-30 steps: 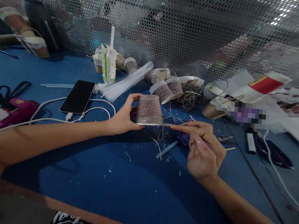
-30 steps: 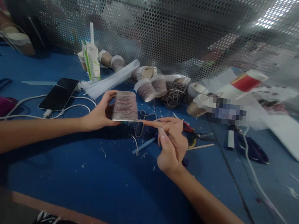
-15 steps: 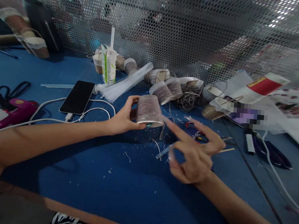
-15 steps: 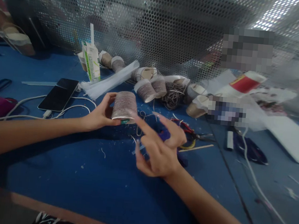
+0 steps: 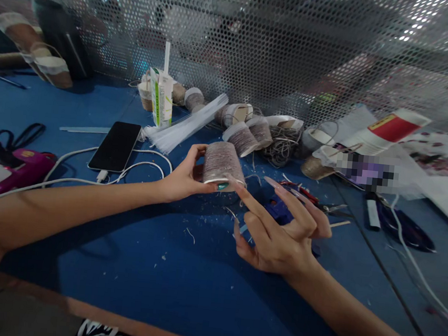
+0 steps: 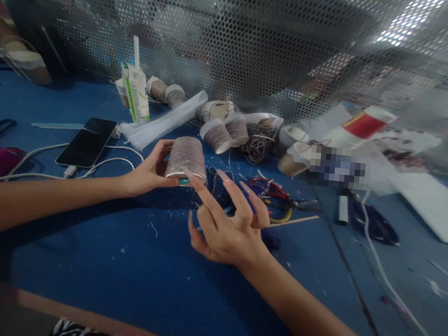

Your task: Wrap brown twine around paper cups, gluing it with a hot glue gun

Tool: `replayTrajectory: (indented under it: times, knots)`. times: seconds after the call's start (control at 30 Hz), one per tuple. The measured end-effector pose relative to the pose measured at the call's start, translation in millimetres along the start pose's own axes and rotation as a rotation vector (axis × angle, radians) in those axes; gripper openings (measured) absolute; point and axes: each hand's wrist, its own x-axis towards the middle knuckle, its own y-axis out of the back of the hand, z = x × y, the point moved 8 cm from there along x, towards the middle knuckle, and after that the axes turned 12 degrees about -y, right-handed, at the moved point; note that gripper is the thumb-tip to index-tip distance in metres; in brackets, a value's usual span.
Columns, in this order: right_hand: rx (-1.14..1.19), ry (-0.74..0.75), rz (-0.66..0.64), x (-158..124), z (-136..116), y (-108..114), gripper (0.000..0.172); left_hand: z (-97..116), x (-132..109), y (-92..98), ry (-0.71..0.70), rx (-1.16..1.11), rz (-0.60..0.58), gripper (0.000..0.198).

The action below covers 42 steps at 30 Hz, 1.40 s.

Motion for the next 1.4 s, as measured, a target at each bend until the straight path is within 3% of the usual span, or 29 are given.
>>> replayTrajectory:
  times: [0.2,0.5,0.77,0.93,1.07,1.13,1.23,1.4]
  knots:
    - [0.127,-0.037,-0.033,-3.5,5.3,-1.8,0.016,3.0,-0.3,2.6,-0.023,0.011,-0.013,0.075]
    - [0.124,-0.124,0.007,-2.8,9.3,1.9,0.027,1.4,-0.2,1.1,-0.021,-0.03,-0.029,0.077]
    - [0.142,-0.112,0.023,0.5,10.7,4.9,0.024,-0.4,1.2,3.2,-0.038,-0.047,-0.022,0.077]
    - [0.19,-0.096,0.02,0.5,14.1,1.8,0.012,0.7,0.7,4.7,-0.048,-0.037,-0.006,0.074]
    - [0.23,-0.183,0.113,-1.3,25.2,1.7,0.01,0.1,0.8,3.9,-0.052,-0.025,-0.027,0.074]
    - [0.262,-0.241,0.209,-3.3,32.8,4.1,0.02,-1.2,1.0,4.4,-0.043,-0.026,-0.026,0.075]
    - [0.263,-0.314,0.235,-5.7,41.0,-0.8,0.056,-0.6,1.3,3.8,-0.038,-0.025,-0.032,0.075]
    - [0.567,-0.428,-0.102,-10.5,44.2,-36.6,0.09,6.8,-1.1,-11.7,-0.062,-0.023,-0.196,0.077]
